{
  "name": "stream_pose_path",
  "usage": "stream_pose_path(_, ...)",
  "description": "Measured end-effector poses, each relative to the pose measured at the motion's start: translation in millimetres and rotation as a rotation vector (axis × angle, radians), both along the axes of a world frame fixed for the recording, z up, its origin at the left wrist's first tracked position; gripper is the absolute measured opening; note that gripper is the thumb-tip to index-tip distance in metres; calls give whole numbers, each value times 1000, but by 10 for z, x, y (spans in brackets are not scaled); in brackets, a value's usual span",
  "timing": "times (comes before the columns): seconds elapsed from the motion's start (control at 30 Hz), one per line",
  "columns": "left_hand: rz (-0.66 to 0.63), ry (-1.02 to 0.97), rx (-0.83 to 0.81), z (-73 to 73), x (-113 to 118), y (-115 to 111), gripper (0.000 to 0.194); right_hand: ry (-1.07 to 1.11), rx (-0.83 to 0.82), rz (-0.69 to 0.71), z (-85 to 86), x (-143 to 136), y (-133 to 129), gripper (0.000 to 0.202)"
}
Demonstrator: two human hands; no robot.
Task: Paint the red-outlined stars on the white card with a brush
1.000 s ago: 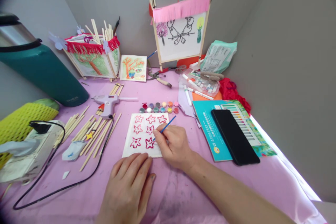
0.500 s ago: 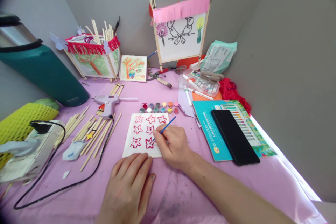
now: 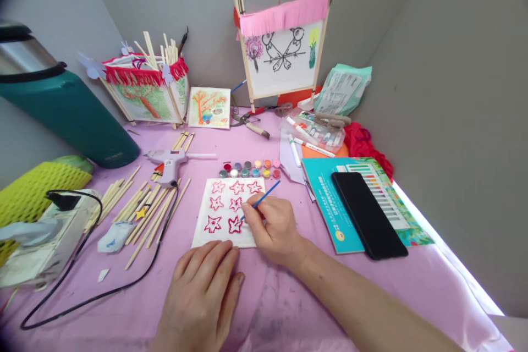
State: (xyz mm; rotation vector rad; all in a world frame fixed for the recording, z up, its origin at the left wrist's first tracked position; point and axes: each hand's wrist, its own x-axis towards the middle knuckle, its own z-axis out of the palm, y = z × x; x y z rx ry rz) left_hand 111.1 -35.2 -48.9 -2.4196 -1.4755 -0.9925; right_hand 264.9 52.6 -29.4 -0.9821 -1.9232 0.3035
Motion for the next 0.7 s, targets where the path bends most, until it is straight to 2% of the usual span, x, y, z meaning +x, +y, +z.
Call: stream_pose_path(0.7, -5, -11, 0, -16, -3, -2, 22, -22, 63, 7, 10, 15, 7, 23)
